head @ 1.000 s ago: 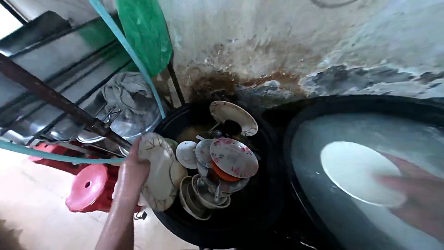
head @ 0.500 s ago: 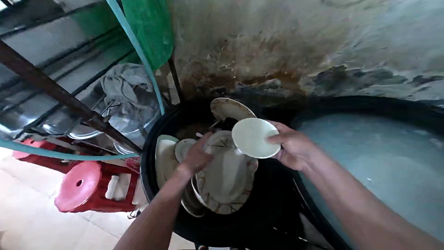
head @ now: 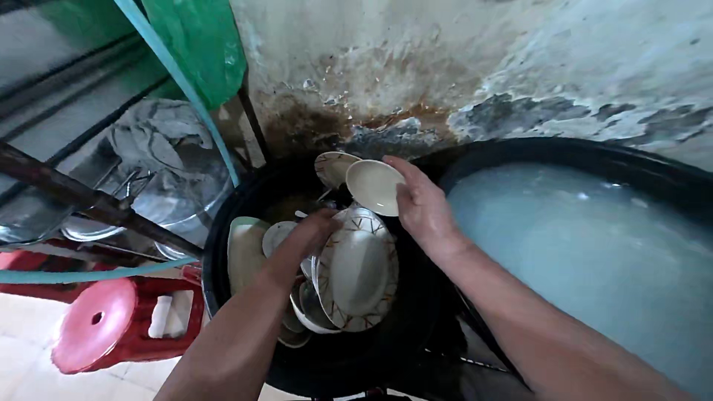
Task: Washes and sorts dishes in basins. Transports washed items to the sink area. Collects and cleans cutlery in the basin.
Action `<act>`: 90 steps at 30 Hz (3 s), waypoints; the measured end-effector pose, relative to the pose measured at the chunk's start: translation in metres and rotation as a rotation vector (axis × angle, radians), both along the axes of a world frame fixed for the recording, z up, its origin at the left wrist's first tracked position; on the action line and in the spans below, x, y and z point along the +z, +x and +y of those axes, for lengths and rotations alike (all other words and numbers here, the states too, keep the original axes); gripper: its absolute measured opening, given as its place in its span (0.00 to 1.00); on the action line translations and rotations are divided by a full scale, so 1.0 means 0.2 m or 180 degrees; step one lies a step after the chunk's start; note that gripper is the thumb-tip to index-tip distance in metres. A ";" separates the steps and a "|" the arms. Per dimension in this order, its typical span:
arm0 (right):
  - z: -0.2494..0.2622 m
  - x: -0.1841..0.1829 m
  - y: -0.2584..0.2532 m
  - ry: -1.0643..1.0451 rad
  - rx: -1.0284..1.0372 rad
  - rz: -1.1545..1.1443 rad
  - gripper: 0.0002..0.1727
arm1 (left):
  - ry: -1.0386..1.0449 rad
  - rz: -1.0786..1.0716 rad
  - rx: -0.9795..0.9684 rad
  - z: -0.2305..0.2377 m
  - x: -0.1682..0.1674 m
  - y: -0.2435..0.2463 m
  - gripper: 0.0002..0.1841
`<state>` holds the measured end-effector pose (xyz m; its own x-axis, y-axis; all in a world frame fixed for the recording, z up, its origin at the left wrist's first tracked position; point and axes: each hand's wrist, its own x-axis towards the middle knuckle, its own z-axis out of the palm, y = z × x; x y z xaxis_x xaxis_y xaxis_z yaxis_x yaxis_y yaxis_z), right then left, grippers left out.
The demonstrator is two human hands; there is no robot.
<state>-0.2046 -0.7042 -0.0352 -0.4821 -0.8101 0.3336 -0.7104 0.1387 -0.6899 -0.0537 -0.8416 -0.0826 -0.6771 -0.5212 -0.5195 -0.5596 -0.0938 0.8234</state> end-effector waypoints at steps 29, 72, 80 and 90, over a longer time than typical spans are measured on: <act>0.38 0.10 -0.20 0.0323 -0.0968 -0.3321 0.32 | -0.1275 -0.0790 -0.1477 0.08 0.21 -0.18 0.22; 0.86 0.10 -0.44 0.0315 -0.1336 -0.3287 0.30 | -0.1537 -0.1141 -0.0569 0.04 -0.05 -0.08 0.27; 0.19 0.15 -0.14 0.0612 -0.0414 -0.2759 0.35 | -0.0419 0.0014 -0.0384 0.15 0.05 -0.05 0.21; 0.23 0.09 -0.18 0.0223 -0.0360 -0.0459 0.31 | -0.0603 -0.0214 -0.0228 0.08 0.16 -0.05 0.22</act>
<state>-0.2408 -0.6577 -0.0179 -0.6102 -0.7668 0.1991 -0.5821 0.2635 -0.7692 -0.0642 -0.8254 -0.0510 -0.6830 -0.5656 -0.4621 -0.6136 0.1011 0.7831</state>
